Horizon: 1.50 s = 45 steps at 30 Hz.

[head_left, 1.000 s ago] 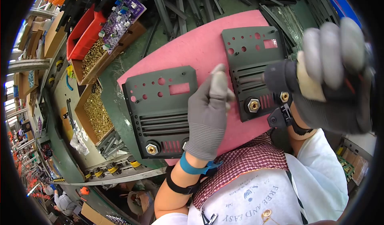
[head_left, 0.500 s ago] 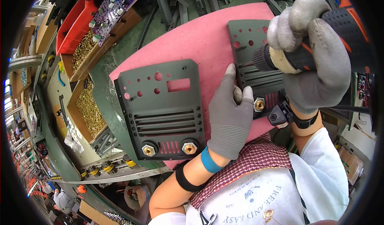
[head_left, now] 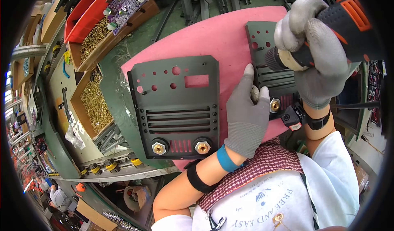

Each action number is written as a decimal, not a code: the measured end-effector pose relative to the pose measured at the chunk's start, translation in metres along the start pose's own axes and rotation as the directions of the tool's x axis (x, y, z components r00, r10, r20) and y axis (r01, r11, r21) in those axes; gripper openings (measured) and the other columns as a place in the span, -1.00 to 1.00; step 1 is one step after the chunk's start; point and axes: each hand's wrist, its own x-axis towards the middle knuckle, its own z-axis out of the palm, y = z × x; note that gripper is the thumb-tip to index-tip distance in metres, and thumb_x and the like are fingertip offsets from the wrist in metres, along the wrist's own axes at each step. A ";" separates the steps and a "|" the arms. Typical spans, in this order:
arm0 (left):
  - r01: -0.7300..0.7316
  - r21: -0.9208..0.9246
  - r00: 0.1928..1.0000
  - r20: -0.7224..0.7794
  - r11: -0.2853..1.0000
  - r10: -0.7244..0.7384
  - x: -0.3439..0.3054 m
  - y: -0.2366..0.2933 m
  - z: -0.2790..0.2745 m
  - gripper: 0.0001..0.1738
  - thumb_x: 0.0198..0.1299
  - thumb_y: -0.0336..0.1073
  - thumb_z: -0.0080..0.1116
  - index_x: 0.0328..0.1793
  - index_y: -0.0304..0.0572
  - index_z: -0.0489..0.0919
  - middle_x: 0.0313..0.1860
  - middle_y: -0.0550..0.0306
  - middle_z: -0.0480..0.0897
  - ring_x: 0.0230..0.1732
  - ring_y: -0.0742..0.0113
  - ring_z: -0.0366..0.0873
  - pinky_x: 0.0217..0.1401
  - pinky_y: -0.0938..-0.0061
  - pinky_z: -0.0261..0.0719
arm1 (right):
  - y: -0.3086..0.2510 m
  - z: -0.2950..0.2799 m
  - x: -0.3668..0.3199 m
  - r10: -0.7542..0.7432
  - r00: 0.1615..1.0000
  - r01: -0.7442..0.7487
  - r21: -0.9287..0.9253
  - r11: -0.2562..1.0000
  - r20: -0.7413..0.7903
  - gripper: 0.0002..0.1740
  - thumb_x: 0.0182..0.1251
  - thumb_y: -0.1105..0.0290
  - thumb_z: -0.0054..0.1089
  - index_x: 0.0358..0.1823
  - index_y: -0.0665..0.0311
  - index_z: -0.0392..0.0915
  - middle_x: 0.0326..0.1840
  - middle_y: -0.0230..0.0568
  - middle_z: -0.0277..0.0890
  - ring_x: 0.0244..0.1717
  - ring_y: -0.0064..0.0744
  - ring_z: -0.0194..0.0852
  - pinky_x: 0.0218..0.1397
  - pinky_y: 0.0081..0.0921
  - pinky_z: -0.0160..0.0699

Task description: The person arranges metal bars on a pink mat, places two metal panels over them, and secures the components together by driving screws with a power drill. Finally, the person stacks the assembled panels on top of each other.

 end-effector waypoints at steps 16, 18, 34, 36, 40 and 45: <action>-0.622 0.716 0.769 0.482 0.318 0.420 -0.052 0.066 -0.068 -0.40 -0.04 -0.62 0.07 0.24 -0.17 0.54 -0.07 -0.06 0.55 -0.03 -0.09 0.52 0.05 0.16 0.48 | -0.115 -0.172 -0.040 -0.177 0.855 0.053 -0.258 0.965 -0.488 -0.75 0.44 0.27 -0.06 -0.23 0.35 0.35 -0.38 -0.41 0.18 -0.42 -0.68 0.02 -0.39 -0.74 -0.01; -0.599 0.801 0.762 0.572 -0.004 0.304 -0.052 0.073 -0.078 -0.39 -0.05 -0.60 0.05 0.21 -0.04 0.56 0.12 0.00 0.53 0.25 -0.06 0.42 0.27 0.06 0.36 | -0.121 -0.232 -0.052 -0.200 0.776 0.070 -0.233 0.970 -0.598 -0.74 0.45 0.25 0.02 -0.15 0.35 0.43 -0.32 -0.39 0.27 -0.34 -0.66 0.18 -0.26 -0.72 0.17; -0.633 0.657 0.596 0.751 -0.409 0.283 -0.068 0.114 -0.141 -0.70 0.10 -0.34 0.11 0.00 -0.07 0.57 0.03 0.10 0.55 0.20 0.16 0.48 0.37 0.17 0.36 | -0.056 -0.118 -0.049 -0.530 0.830 0.194 -0.981 -0.016 0.173 -0.50 0.05 0.49 0.29 0.11 0.24 0.50 0.17 -0.01 0.43 0.17 -0.01 0.40 0.27 -0.16 0.39; -0.499 0.846 0.708 0.522 -0.186 0.475 -0.090 0.108 -0.162 -0.81 0.16 -0.38 0.16 -0.08 -0.15 0.60 -0.09 0.03 0.60 -0.01 0.09 0.58 0.10 0.25 0.51 | -0.039 -0.066 -0.036 -0.104 0.818 0.559 -0.737 0.380 0.566 -0.48 -0.03 0.46 0.27 0.08 0.10 0.54 0.26 -0.16 0.39 0.31 -0.05 0.30 0.46 -0.03 0.20; -0.258 0.891 0.834 0.010 0.373 0.552 -0.115 0.061 -0.193 -0.88 0.24 -0.37 0.18 -0.17 -0.27 0.59 -0.27 -0.07 0.60 -0.26 -0.01 0.56 -0.18 0.28 0.50 | 0.004 -0.046 -0.026 0.118 0.552 0.787 -0.563 0.253 0.825 -0.68 0.13 0.19 0.21 -0.07 0.03 0.58 0.04 -0.34 0.54 0.34 -0.29 0.33 0.58 -0.11 0.02; 0.030 0.830 0.819 -0.340 0.556 0.463 -0.133 -0.013 -0.219 -0.74 0.29 -0.29 0.12 -0.35 -0.38 0.52 -0.45 -0.24 0.52 -0.40 -0.25 0.45 -0.32 0.12 0.38 | 0.016 -0.040 0.001 0.477 0.624 0.687 -0.725 0.043 0.619 -0.77 0.29 0.17 0.07 -0.14 0.09 0.54 -0.38 -0.34 0.54 -0.19 -0.29 0.56 0.18 -0.26 0.38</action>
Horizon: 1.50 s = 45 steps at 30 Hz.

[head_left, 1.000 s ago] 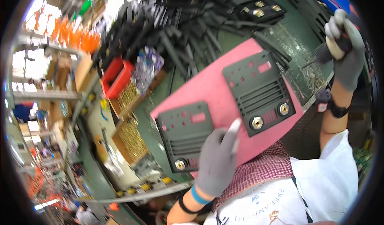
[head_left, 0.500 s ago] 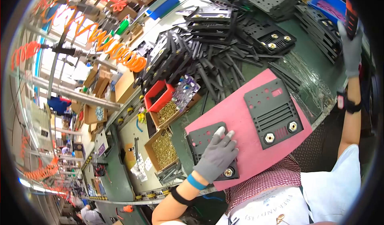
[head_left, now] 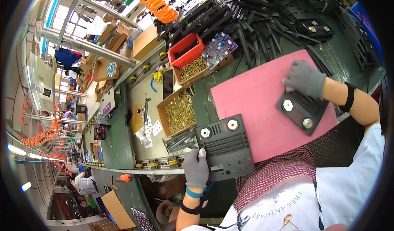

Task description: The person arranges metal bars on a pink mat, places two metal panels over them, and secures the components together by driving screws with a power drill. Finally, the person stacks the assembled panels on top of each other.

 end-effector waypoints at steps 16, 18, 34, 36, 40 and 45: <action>0.074 -0.063 0.997 0.018 0.995 -0.072 -0.001 -0.004 0.030 -0.65 0.36 -0.24 0.02 -0.43 -0.35 0.37 -0.53 -0.28 0.37 -0.47 -0.26 0.27 -0.40 0.12 0.27 | -0.097 0.005 -0.049 0.552 0.798 -0.526 0.726 0.443 0.241 -0.59 0.38 0.34 -0.03 0.16 0.43 0.36 -0.34 0.19 0.57 -0.27 0.16 0.60 -0.14 -0.05 0.55; 0.045 -0.051 0.999 0.023 0.998 -0.044 0.003 -0.003 0.030 -0.65 0.37 -0.24 0.02 -0.43 -0.34 0.37 -0.53 -0.28 0.37 -0.47 -0.24 0.26 -0.40 0.13 0.27 | -0.092 -0.012 -0.049 0.562 0.780 -0.545 0.741 0.392 0.277 -0.59 0.38 0.33 -0.02 0.17 0.42 0.37 -0.33 0.19 0.58 -0.24 0.14 0.60 -0.12 -0.06 0.55; -0.613 0.031 0.755 0.320 0.790 0.573 0.060 0.094 0.060 -0.27 0.25 -0.04 0.16 0.43 -0.34 0.26 0.26 -0.23 0.41 0.30 -0.21 0.32 0.44 -0.01 0.18 | 0.168 -0.049 0.162 0.520 0.499 -0.796 -0.131 0.590 -0.693 -0.84 0.26 0.37 0.11 -0.15 0.13 0.58 0.04 -0.13 0.47 0.13 -0.13 0.46 0.20 -0.25 0.44; -0.605 0.023 0.757 0.327 0.796 0.566 0.060 0.093 0.061 -0.27 0.25 -0.06 0.16 0.44 -0.34 0.26 0.25 -0.22 0.42 0.29 -0.21 0.33 0.45 0.00 0.18 | 0.177 -0.052 0.170 0.560 0.500 -0.770 -0.043 0.637 -0.660 -0.85 0.24 0.40 0.08 -0.18 0.14 0.57 0.00 -0.15 0.46 0.11 -0.13 0.47 0.15 -0.28 0.47; -0.554 -0.058 0.761 0.369 0.830 0.534 0.066 0.092 0.053 -0.30 0.28 -0.11 0.15 0.44 -0.35 0.26 0.24 -0.27 0.42 0.28 -0.21 0.36 0.42 0.05 0.25 | 0.182 -0.070 0.132 0.461 0.396 -0.710 0.053 0.702 -0.794 -0.91 0.30 0.41 0.10 -0.22 0.22 0.45 -0.06 -0.14 0.49 0.04 -0.14 0.49 0.09 -0.18 0.46; -0.474 -0.264 0.792 0.289 0.840 0.538 0.078 0.114 0.025 -0.31 0.39 -0.01 0.02 0.47 -0.34 0.21 0.30 -0.30 0.39 0.31 -0.15 0.39 0.40 0.07 0.33 | 0.121 -0.090 0.020 0.052 0.365 -0.270 -0.052 0.961 -0.930 -0.79 0.19 0.55 0.08 -0.13 0.23 0.48 0.11 -0.10 0.45 0.25 0.02 0.41 0.25 -0.24 0.49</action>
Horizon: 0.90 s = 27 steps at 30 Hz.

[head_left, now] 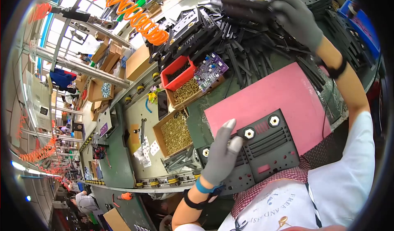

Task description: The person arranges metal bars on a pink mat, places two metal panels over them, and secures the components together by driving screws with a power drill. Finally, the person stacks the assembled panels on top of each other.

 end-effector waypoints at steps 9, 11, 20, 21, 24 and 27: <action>0.404 -0.895 0.904 0.359 -0.189 0.232 0.013 0.020 -0.021 -0.02 0.24 0.27 0.06 0.56 -0.29 0.09 0.45 -0.15 0.28 0.42 0.01 0.31 0.44 0.07 0.32 | -0.106 -0.140 -0.123 -0.131 0.989 0.058 0.636 0.770 0.069 -0.71 0.17 0.41 0.25 -0.10 0.29 0.41 0.07 0.14 0.41 0.25 0.41 0.35 0.47 0.30 0.07; 0.523 -0.829 0.834 0.546 0.198 0.083 0.005 0.014 -0.020 -0.31 0.22 -0.15 0.23 0.42 -0.31 0.34 0.25 0.00 0.53 0.28 0.11 0.47 0.37 0.29 0.38 | -0.109 -0.153 -0.131 -0.130 0.970 -0.028 0.626 0.779 0.205 -0.77 0.14 0.46 0.25 -0.17 0.25 0.48 0.14 0.08 0.43 0.37 0.45 0.21 0.43 0.24 0.19; 0.569 -0.815 0.822 0.562 0.107 -0.090 0.007 0.102 0.066 -0.47 0.38 -0.28 0.05 0.42 -0.29 0.27 0.27 0.02 0.46 0.25 0.23 0.48 0.24 0.27 0.52 | -0.038 -0.147 -0.135 -0.017 0.151 -0.580 0.074 -0.811 0.988 -0.28 0.39 0.15 0.17 0.41 0.48 0.20 0.24 -0.14 0.47 0.13 -0.59 0.44 0.31 -0.50 0.40; 0.579 -0.809 0.811 0.560 0.100 -0.168 0.007 0.116 0.073 -0.52 0.36 -0.26 0.10 0.33 -0.29 0.33 0.12 0.12 0.51 0.11 0.36 0.48 0.17 0.39 0.50 | -0.028 -0.136 -0.146 -0.019 0.207 -0.873 0.176 -0.455 0.978 -0.13 0.27 0.01 0.29 0.40 0.50 0.20 0.24 -0.18 0.47 0.14 -0.58 0.43 0.27 -0.48 0.42; 0.570 -0.788 0.822 0.550 0.234 -0.148 0.005 0.115 0.090 -0.42 0.32 -0.28 0.17 0.39 -0.32 0.27 0.12 0.10 0.52 0.09 0.43 0.47 0.19 0.44 0.48 | -0.024 -0.114 -0.141 -0.127 0.155 -0.986 0.161 0.037 0.980 -0.18 0.13 -0.04 0.40 0.18 0.54 0.43 0.00 -0.19 0.57 0.02 -0.55 0.48 0.09 -0.50 0.49; 0.715 -0.637 0.671 0.741 0.287 -0.029 -0.014 0.112 0.066 -0.03 0.30 -0.30 0.20 0.60 -0.39 -0.21 0.51 -0.21 0.20 0.48 0.12 0.23 0.47 0.29 0.28 | -0.007 -0.102 -0.149 -0.296 0.011 -1.000 0.010 -0.003 0.955 -0.22 0.04 -0.04 0.50 0.06 0.54 0.52 -0.03 -0.18 0.59 0.01 -0.51 0.51 0.08 -0.48 0.51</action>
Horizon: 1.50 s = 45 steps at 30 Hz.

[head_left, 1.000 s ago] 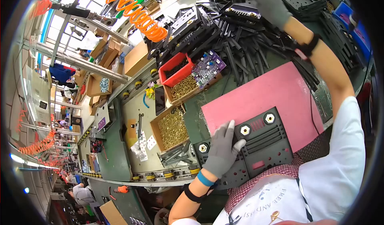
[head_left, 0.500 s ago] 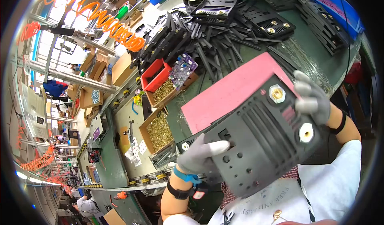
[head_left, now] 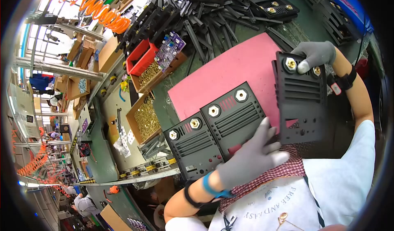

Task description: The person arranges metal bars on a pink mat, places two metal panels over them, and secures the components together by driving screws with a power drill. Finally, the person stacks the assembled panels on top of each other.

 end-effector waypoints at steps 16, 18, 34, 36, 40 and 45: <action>0.292 0.554 0.138 -0.831 0.779 0.539 -0.145 -0.098 -0.129 -0.51 0.40 -0.19 0.06 0.32 -0.37 0.42 0.04 -0.01 0.60 -0.04 0.26 0.55 0.09 0.41 0.49 | -0.027 0.043 0.044 -0.167 0.979 0.105 -0.413 0.904 -0.115 -0.54 0.13 0.43 0.37 0.10 0.37 0.59 0.00 -0.11 0.61 0.03 -0.28 0.57 0.14 -0.43 0.50; 0.347 0.629 0.381 -0.772 0.696 0.508 -0.146 -0.118 -0.136 -0.50 0.40 -0.15 0.07 0.31 -0.37 0.44 0.07 -0.06 0.60 0.08 0.17 0.53 0.17 0.38 0.44 | -0.031 0.058 0.042 -0.312 0.915 0.145 -0.514 0.845 -0.255 -0.76 0.18 0.49 0.27 -0.10 0.24 0.69 -0.21 -0.16 0.59 -0.14 -0.17 0.56 0.03 -0.36 0.49; 0.229 0.542 0.309 -0.828 0.808 0.468 -0.125 -0.121 -0.125 -0.61 0.42 -0.25 -0.01 0.24 -0.38 0.50 -0.06 -0.04 0.69 -0.02 0.31 0.61 0.08 0.43 0.52 | -0.072 -0.034 0.130 -0.240 0.884 -0.110 -0.678 0.727 -0.401 -0.65 0.33 0.34 0.18 0.09 0.31 0.60 -0.06 -0.06 0.66 -0.02 -0.17 0.62 0.10 -0.34 0.52; 0.234 0.547 0.313 -0.825 0.804 0.471 -0.125 -0.122 -0.128 -0.60 0.42 -0.24 -0.01 0.24 -0.38 0.50 -0.06 -0.04 0.69 -0.02 0.31 0.61 0.08 0.42 0.52 | -0.082 -0.036 0.132 -0.236 0.909 -0.180 -0.835 0.520 -0.343 -0.70 0.23 0.40 0.21 -0.01 0.25 0.65 -0.07 -0.07 0.64 0.02 -0.08 0.59 0.10 -0.28 0.53; 0.281 0.550 0.330 -0.825 0.787 0.459 -0.127 -0.118 -0.128 -0.59 0.41 -0.21 0.00 0.23 -0.37 0.51 -0.06 -0.13 0.68 -0.02 0.19 0.64 0.06 0.37 0.53 | -0.113 -0.035 0.170 -0.744 0.501 -0.261 -0.897 0.357 -0.442 -0.90 0.18 0.39 0.22 -0.27 0.18 0.62 -0.18 -0.15 0.53 -0.08 -0.06 0.53 0.04 -0.24 0.52; 0.304 0.570 0.325 -0.815 0.763 0.479 -0.129 -0.117 -0.128 -0.61 0.40 -0.23 0.01 0.23 -0.32 0.51 -0.05 -0.28 0.65 -0.01 -0.16 0.64 0.00 0.25 0.57 | -0.135 -0.056 0.247 -0.776 0.449 -0.643 -0.763 0.063 -0.443 -0.78 0.23 0.33 0.17 -0.11 0.17 0.61 0.06 -0.19 0.45 0.15 -0.19 0.41 0.21 -0.09 0.35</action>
